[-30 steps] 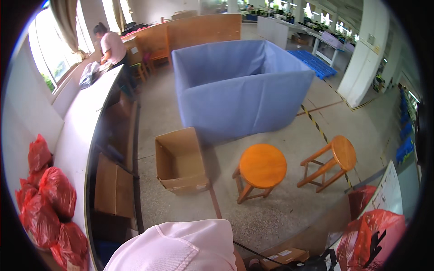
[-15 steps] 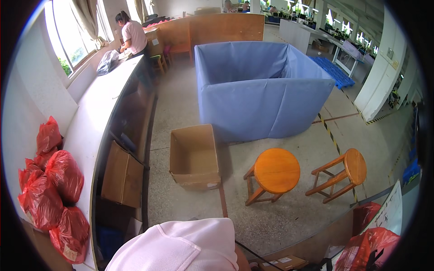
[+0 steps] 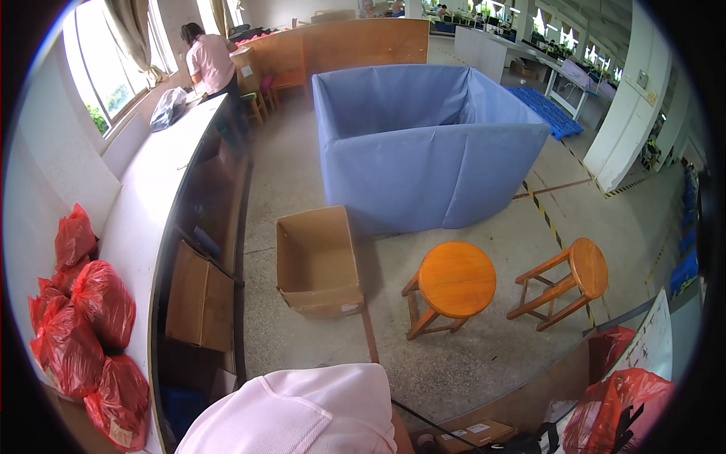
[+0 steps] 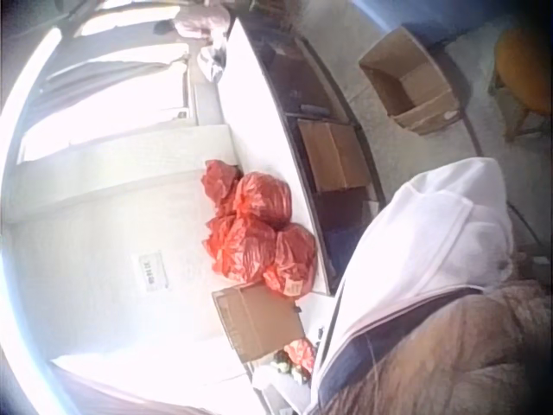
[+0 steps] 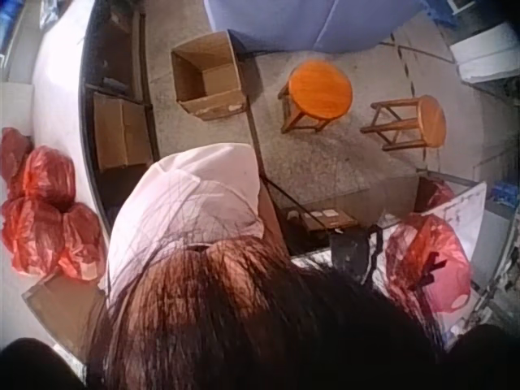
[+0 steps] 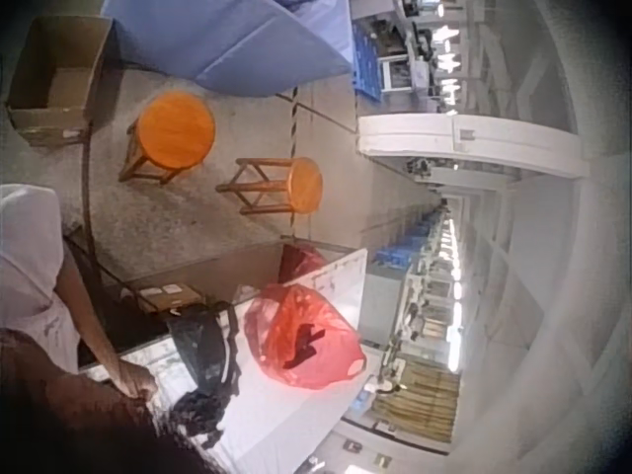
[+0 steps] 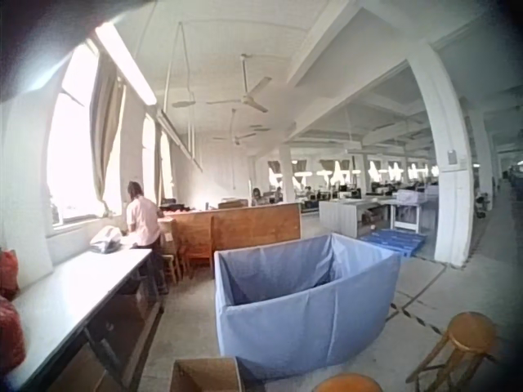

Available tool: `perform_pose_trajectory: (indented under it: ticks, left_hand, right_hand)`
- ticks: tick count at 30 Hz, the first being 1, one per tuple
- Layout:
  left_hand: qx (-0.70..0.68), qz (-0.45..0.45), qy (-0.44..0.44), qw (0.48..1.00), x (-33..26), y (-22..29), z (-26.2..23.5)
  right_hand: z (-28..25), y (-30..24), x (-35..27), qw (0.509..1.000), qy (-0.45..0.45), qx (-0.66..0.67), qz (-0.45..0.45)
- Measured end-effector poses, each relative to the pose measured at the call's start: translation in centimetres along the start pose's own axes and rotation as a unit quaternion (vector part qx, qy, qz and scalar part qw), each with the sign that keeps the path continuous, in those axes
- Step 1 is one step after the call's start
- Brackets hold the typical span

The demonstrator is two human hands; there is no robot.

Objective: Assembling small foam components with metal rods and plastic sleeves at a factory workbench.

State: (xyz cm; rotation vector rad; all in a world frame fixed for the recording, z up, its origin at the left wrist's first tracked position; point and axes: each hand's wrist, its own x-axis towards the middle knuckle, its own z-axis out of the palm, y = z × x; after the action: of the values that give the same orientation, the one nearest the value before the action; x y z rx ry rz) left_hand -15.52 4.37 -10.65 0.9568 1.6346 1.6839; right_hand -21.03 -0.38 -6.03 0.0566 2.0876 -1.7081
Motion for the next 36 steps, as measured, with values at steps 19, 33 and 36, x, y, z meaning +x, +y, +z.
perform_pose_trajectory:
  ticks: [19,33,36]
  left_hand:
    - [-0.432,-0.108,-0.078,0.892,-5.0,6.0,-4.9]
    - [-0.297,-0.249,-0.013,0.922,-3.1,1.8,-4.3]
    - [-0.266,-0.279,-0.003,0.923,-3.3,2.1,-4.4]
  right_hand:
    - [-0.8,0.5,2.1,0.991,-0.066,0.118,0.022]
    - [0.6,1.9,4.8,0.961,-0.171,0.207,0.063]
    - [0.8,2.2,4.6,0.953,-0.189,0.225,0.072]
